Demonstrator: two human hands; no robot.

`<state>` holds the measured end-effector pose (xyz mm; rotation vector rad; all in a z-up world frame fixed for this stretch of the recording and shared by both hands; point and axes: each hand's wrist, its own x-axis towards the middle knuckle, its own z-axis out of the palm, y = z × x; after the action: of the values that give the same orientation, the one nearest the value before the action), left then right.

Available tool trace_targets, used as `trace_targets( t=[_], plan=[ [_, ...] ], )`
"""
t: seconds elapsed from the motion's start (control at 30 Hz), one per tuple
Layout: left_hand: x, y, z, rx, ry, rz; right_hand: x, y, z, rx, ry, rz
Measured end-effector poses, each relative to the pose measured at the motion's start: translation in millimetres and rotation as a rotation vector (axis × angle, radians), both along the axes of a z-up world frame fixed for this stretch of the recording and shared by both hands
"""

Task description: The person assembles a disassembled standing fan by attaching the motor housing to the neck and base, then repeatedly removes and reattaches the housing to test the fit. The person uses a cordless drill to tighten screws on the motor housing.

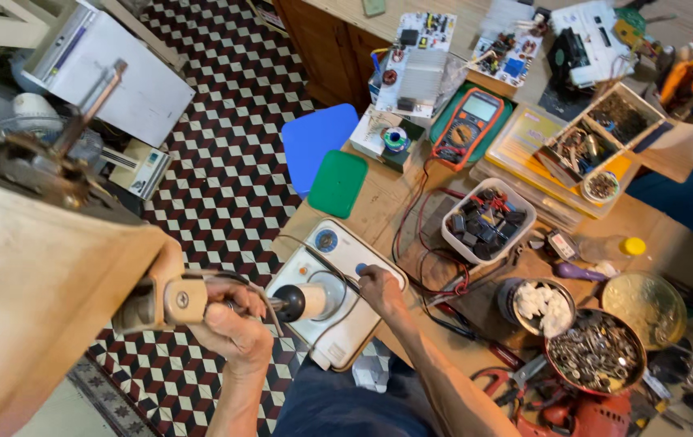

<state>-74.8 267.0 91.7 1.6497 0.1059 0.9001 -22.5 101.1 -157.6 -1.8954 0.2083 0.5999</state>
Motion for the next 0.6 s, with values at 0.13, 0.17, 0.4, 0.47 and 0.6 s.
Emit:
trace_targets(
  t=[0.13,0.17,0.4,0.47,0.6],
  plan=[
    [-9.6,7.8,-13.0,0.009,0.021,0.108,81.3,10.9,-22.0,-0.147,-0.244,0.031],
    [-10.6,9.0,-19.3,0.001,0.036,0.152,101.0,14.8,-32.6,-0.206,-0.267,0.055],
    [4.5,23.8,-43.7,-0.044,0.096,0.379,181.1,70.1,-119.6,-0.439,-0.088,-0.013],
    [7.4,26.3,-41.0,-0.046,0.086,0.413,188.5,87.8,-137.0,-0.472,-0.126,-0.05],
    [1.6,21.8,-24.7,-0.07,0.058,0.386,190.8,94.2,-152.1,-0.497,-0.152,-0.06]
  ],
)
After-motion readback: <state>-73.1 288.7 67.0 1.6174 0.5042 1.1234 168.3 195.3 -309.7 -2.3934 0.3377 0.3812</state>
